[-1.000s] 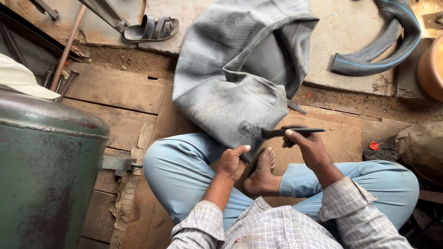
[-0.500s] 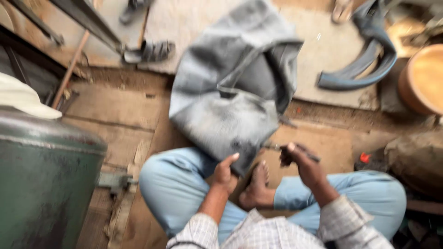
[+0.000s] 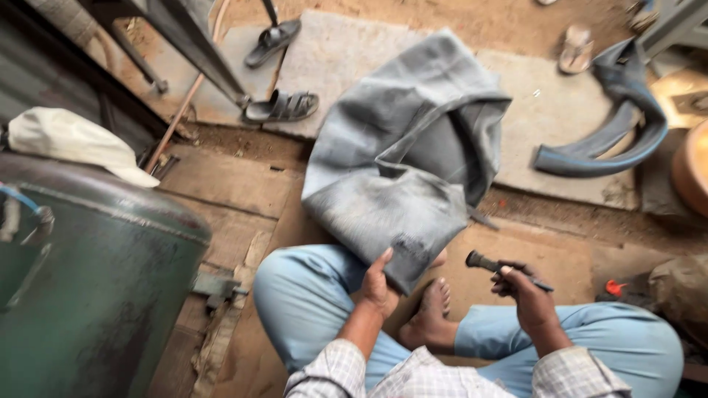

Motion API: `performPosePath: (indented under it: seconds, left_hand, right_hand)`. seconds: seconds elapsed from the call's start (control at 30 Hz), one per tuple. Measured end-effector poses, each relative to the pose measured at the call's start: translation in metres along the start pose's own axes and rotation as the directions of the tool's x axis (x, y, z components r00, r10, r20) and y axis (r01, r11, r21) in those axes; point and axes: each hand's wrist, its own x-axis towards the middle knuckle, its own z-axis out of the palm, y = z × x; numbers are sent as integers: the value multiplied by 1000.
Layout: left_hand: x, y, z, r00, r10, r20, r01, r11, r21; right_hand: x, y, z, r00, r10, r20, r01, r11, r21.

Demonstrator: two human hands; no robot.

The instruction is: The person sits cross-legged on the floor and uses a brush to apply dark adhesive from a small tin onto a spot on a rubber inner tube resting in their lap. They continue brushing the spot, then pick up scissors, trim a small green patch, and press the patch onto the adhesive-covered area by hand.

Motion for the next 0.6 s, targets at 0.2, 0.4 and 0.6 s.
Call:
performPosePath:
  seconds: [0.2,0.4,0.6]
  left_hand:
    - [-9,8,9,1000,-11,26,11,1000,-3]
    - [-15,7,10,1000,-10,13,10,1000,6]
    - [-15,12,16,1000,12,25,-12,1000,-27]
  right_hand:
    - [-13,-1,13,999,-15,-34,16,1000,24]
    - [-30,-8,24,1000,-1,1,1,999,38]
    - [-34,-42,54,995,-62,84,56,995,82]
